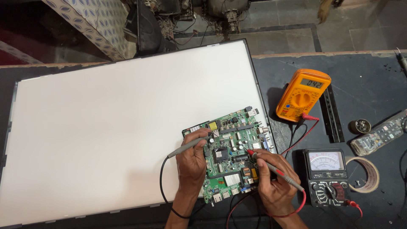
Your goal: The person uses a multimeter to test various points on a green circuit board. They hold the board, flip it over to show the back, and then place it on a white surface to continue testing with the multimeter probes.
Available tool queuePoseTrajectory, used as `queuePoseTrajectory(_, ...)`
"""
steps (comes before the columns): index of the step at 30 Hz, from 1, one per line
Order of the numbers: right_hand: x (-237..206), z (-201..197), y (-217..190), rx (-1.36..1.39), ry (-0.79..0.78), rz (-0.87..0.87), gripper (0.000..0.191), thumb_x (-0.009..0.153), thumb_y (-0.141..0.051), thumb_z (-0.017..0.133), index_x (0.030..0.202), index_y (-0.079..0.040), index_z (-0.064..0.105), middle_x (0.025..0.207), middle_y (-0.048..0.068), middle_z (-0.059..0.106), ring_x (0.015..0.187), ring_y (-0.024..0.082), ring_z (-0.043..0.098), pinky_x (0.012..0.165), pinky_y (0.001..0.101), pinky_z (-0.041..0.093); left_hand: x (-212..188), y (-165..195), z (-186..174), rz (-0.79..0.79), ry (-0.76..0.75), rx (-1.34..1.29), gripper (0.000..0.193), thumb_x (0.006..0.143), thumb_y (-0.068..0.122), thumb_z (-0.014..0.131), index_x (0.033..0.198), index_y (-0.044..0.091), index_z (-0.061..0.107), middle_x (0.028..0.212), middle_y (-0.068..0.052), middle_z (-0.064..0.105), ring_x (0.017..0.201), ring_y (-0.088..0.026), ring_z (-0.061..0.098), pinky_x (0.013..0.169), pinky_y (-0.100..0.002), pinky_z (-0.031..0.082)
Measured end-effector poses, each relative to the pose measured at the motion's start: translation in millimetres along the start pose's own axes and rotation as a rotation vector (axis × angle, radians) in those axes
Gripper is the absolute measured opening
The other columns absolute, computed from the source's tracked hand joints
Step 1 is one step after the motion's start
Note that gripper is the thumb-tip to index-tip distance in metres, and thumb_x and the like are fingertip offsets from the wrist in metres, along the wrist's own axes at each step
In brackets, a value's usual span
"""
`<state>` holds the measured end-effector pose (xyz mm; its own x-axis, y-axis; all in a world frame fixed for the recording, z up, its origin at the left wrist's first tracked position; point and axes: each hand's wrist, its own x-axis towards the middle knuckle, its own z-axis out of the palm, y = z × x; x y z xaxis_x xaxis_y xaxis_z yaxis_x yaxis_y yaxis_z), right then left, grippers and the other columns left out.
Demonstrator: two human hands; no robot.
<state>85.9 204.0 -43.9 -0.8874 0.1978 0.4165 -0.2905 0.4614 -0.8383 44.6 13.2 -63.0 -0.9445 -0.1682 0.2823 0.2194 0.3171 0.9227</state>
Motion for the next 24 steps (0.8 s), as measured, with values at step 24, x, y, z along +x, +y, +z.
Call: queuePoseTrajectory(24,6.0,1.1,-7.8,0.035,0.031,-0.028,0.006,0.091,0.004,0.068,0.097,0.006,0.068,0.094,0.017,0.076,0.089,0.026,0.077,0.078,0.0331,0.062,1.6,3.1,-0.1,-0.086,-0.005,0.053,0.024,0.106,0.019,0.05,0.108,0.003,0.067,0.112,-0.009,0.076,0.109,-0.023,0.073,0.093,-0.036,0.061)
